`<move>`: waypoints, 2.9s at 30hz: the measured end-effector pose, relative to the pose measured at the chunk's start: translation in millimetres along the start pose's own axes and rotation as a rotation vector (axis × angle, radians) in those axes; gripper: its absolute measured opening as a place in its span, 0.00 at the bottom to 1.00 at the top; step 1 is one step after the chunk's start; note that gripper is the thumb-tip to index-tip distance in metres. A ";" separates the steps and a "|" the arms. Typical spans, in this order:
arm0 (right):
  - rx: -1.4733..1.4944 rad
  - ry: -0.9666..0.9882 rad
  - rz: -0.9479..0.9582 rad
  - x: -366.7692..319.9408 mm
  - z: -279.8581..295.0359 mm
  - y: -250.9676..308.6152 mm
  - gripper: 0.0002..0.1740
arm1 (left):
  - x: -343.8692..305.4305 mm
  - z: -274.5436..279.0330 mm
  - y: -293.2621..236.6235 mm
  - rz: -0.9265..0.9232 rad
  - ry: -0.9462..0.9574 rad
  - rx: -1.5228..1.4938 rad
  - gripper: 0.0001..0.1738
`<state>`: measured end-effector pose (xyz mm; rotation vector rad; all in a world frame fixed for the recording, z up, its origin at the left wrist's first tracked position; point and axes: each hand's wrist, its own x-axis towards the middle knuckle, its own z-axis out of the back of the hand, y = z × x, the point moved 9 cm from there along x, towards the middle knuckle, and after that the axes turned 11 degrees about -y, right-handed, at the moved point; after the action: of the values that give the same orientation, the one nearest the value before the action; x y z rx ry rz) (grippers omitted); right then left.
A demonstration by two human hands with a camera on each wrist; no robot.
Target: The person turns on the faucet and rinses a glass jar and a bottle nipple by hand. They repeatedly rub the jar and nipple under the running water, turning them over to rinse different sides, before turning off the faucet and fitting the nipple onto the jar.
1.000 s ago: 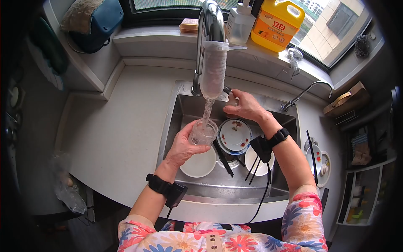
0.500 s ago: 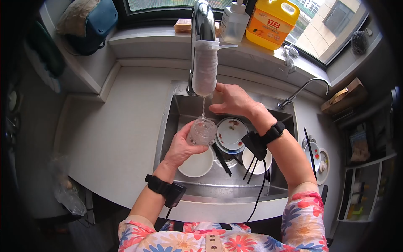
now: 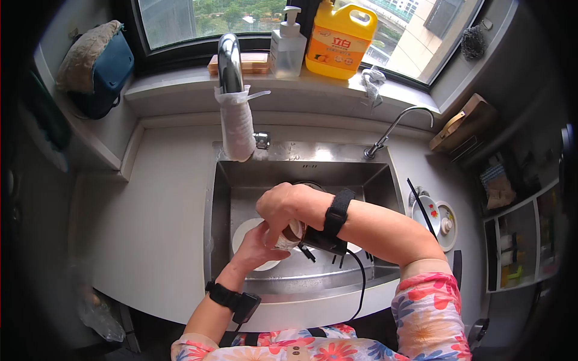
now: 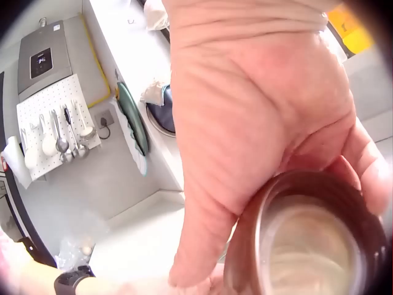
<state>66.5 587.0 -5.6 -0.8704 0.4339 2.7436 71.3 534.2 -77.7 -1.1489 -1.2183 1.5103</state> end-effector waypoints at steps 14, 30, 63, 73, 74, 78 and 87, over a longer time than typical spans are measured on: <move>0.403 -0.610 0.099 -77.9 -17.3 3.5 0.41 | -26.9 -15.4 -8.2 0.201 0.146 -0.428 0.39; 1.032 -0.630 -0.238 -108.8 -103.5 -67.4 0.33 | -36.2 -57.6 13.7 0.273 0.323 -0.296 0.39; 1.601 -0.884 0.008 -141.6 -155.6 -54.7 0.35 | -40.5 -119.6 15.3 0.385 0.467 -0.501 0.32; 2.103 -0.967 -0.107 -119.3 -182.0 -77.1 0.31 | -35.3 -130.4 29.3 0.545 0.442 -0.667 0.33; 2.098 -0.971 -0.093 -118.5 -183.3 -80.7 0.31 | -33.8 -128.3 26.9 0.485 0.407 -0.690 0.33; 2.240 -1.004 0.079 -129.4 -169.9 -74.9 0.30 | -35.4 -137.0 31.9 0.483 0.467 -0.800 0.33; 2.416 -1.026 0.068 -103.4 -189.3 -89.3 0.22 | -29.1 -131.3 32.6 0.478 0.374 -0.638 0.28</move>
<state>274.9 591.4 -110.8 1.0069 2.1872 0.5827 203.1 526.6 -118.9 -2.1626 -1.2459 1.1558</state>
